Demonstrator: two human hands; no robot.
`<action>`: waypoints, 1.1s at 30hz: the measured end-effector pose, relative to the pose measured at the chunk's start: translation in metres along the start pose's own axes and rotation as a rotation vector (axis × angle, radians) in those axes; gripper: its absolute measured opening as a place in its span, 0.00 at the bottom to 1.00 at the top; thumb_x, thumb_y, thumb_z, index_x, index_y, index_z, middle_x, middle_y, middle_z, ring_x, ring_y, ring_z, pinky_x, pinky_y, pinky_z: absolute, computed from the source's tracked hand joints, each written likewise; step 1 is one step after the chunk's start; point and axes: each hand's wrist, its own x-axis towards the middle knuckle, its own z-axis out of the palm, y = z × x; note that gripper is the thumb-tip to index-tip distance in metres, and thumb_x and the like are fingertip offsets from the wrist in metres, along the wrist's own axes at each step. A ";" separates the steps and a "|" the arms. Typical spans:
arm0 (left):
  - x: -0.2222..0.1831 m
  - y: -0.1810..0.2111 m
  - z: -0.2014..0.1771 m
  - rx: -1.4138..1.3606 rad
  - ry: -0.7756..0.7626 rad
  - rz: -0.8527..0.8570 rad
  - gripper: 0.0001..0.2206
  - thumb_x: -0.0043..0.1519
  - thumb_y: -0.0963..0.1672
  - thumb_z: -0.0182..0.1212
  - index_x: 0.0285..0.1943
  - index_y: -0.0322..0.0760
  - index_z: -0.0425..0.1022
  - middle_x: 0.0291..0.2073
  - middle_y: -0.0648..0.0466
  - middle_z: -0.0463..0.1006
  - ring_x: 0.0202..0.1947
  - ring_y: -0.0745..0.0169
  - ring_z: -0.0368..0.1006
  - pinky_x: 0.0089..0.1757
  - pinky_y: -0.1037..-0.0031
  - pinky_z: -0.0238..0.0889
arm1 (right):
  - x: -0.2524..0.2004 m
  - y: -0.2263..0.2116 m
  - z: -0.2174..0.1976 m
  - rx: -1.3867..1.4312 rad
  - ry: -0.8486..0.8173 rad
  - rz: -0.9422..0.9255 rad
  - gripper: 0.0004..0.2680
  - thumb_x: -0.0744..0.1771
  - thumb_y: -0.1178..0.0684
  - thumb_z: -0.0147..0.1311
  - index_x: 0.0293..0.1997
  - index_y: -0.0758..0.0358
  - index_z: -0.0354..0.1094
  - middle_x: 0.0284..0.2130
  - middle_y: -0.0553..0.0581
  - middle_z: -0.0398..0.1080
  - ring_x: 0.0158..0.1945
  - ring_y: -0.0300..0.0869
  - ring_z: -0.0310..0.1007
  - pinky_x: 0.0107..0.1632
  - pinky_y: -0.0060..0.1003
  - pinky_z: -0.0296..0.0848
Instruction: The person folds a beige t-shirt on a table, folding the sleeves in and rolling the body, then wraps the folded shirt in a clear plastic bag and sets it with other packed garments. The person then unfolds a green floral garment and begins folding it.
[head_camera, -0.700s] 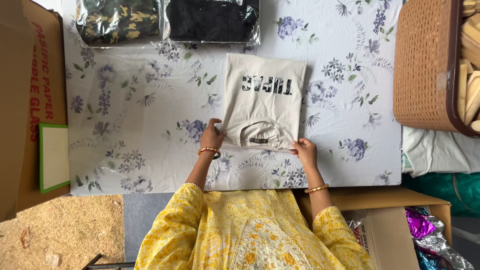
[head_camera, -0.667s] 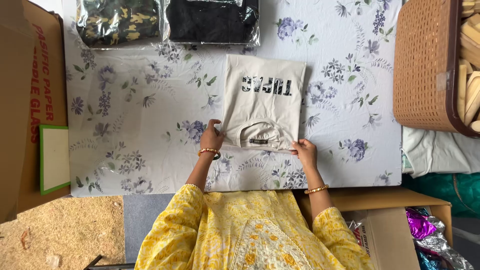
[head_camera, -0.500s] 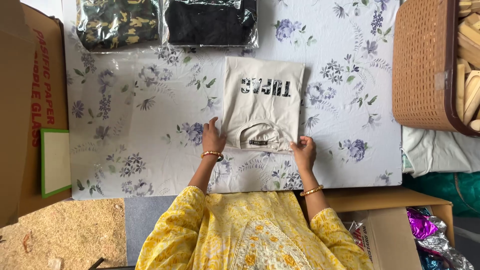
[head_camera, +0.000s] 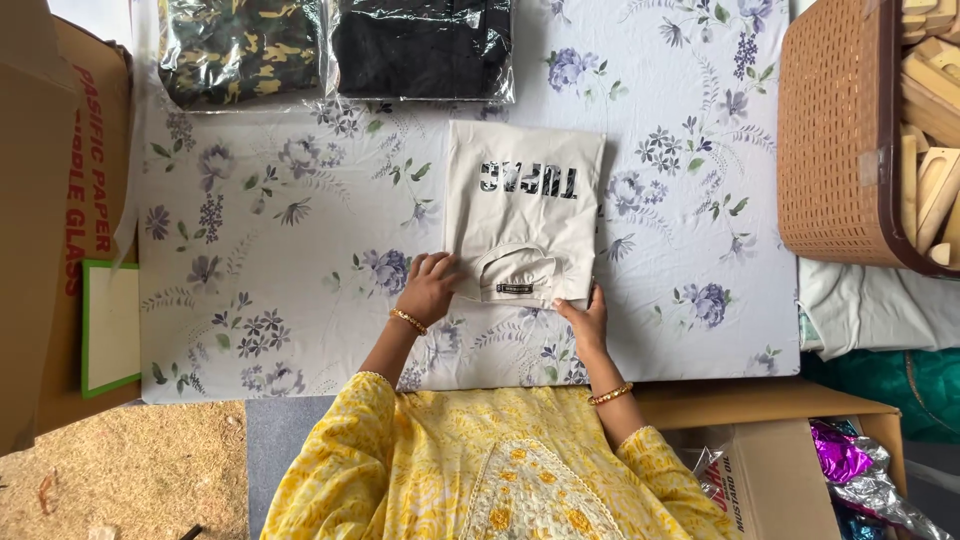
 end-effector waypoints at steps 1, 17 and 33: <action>0.007 0.004 -0.008 0.000 0.002 0.002 0.25 0.48 0.39 0.65 0.57 0.53 0.77 0.62 0.55 0.71 0.67 0.53 0.62 0.65 0.50 0.48 | 0.003 -0.002 0.002 0.000 0.001 -0.002 0.22 0.60 0.64 0.65 0.59 0.66 0.61 0.48 0.56 0.73 0.48 0.38 0.75 0.51 0.34 0.75; 0.124 0.075 0.047 -0.377 -0.125 -0.146 0.23 0.54 0.47 0.68 0.59 0.41 0.72 0.40 0.47 0.79 0.41 0.44 0.76 0.43 0.59 0.69 | 0.019 0.013 0.053 -0.281 0.089 -0.233 0.13 0.65 0.61 0.59 0.56 0.67 0.69 0.35 0.53 0.73 0.36 0.37 0.70 0.40 0.34 0.71; 0.126 0.062 0.065 -0.392 -0.158 -0.181 0.14 0.59 0.47 0.60 0.52 0.41 0.77 0.43 0.45 0.80 0.44 0.41 0.77 0.45 0.56 0.70 | 0.004 0.053 0.050 -0.048 0.273 0.223 0.10 0.65 0.55 0.63 0.38 0.74 0.67 0.26 0.56 0.72 0.23 0.39 0.74 0.26 0.34 0.76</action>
